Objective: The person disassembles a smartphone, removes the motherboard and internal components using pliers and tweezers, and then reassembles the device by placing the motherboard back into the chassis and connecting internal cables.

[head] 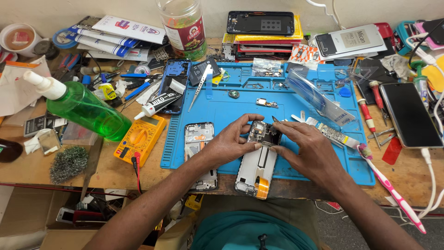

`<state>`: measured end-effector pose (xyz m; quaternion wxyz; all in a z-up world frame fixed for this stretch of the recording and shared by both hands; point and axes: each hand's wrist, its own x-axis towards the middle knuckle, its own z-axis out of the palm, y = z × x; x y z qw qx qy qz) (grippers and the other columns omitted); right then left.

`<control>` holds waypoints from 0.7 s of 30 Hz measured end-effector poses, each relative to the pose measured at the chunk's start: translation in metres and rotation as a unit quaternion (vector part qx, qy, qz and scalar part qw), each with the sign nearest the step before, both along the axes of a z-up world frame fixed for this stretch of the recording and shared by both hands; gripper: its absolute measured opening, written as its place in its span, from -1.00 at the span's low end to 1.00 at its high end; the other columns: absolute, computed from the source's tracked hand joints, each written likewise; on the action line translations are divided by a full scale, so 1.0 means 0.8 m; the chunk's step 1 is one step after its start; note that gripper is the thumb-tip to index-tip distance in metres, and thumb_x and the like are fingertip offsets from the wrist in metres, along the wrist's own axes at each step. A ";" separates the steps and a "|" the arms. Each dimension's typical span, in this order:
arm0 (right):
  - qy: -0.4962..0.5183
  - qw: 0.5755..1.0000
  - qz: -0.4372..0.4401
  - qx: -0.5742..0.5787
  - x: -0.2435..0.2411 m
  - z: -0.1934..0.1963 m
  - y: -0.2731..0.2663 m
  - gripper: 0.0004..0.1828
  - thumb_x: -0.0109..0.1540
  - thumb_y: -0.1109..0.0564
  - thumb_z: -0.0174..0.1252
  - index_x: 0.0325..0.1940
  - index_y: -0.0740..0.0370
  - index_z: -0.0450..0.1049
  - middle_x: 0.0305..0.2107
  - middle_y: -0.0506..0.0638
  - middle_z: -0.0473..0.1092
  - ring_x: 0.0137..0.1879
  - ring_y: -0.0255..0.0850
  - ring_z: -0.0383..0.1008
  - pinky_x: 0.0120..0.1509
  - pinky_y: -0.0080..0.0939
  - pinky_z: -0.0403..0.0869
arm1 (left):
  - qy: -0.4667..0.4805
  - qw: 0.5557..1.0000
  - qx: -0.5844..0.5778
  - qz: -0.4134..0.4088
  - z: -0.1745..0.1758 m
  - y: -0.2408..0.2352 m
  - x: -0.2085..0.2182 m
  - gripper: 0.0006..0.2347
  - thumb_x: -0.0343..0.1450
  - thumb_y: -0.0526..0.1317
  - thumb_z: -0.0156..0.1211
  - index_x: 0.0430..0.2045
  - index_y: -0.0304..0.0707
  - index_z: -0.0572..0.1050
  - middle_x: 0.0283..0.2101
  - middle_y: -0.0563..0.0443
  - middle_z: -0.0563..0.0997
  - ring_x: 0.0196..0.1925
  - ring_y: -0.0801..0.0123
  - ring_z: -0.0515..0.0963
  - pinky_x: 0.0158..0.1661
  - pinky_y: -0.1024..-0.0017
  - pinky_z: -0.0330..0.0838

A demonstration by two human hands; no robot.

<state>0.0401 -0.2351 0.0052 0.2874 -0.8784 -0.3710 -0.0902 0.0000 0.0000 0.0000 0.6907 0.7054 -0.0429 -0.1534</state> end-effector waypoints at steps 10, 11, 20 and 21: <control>-0.045 0.997 0.020 0.058 -0.004 0.011 -0.001 -0.50 0.10 0.13 0.39 0.12 0.25 0.56 -0.10 0.13 0.56 0.00 -0.03 0.60 0.09 -0.07 0.55 | -0.001 1.000 0.013 -0.006 0.008 -0.002 0.001 -0.43 0.35 -0.39 0.31 0.29 -0.21 0.26 -0.01 -0.13 0.56 -0.10 0.39 0.68 -0.15 0.53 0.66; 0.006 0.996 0.014 0.090 -0.002 0.009 -0.001 -0.54 0.10 0.13 0.38 0.09 0.24 0.58 -0.11 0.10 0.57 -0.03 -0.10 0.62 0.05 -0.14 0.57 | -0.005 1.000 0.020 -0.005 0.007 -0.001 0.000 -0.44 0.36 -0.39 0.32 0.29 -0.22 0.27 0.01 -0.19 0.56 -0.11 0.37 0.67 -0.17 0.51 0.65; 0.301 0.914 -0.102 0.253 0.052 -0.029 -0.058 -0.61 0.25 0.16 0.30 0.12 0.41 0.55 -0.07 0.19 0.55 0.02 -0.15 0.55 0.15 -0.18 0.49 | -0.021 0.997 -0.049 0.064 -0.051 0.006 0.007 -0.37 0.37 -0.42 0.23 0.38 -0.17 0.17 0.18 -0.34 0.50 -0.05 0.19 0.67 -0.14 0.36 0.63; 0.251 0.937 -0.109 0.219 0.053 -0.033 -0.064 -0.62 0.26 0.17 0.29 0.12 0.41 0.55 -0.08 0.19 0.55 0.01 -0.15 0.55 0.14 -0.18 0.49 | -0.047 0.992 -0.076 0.086 -0.058 0.005 0.005 -0.36 0.38 -0.43 0.22 0.41 -0.20 0.15 0.16 -0.36 0.50 -0.05 0.20 0.65 -0.13 0.37 0.62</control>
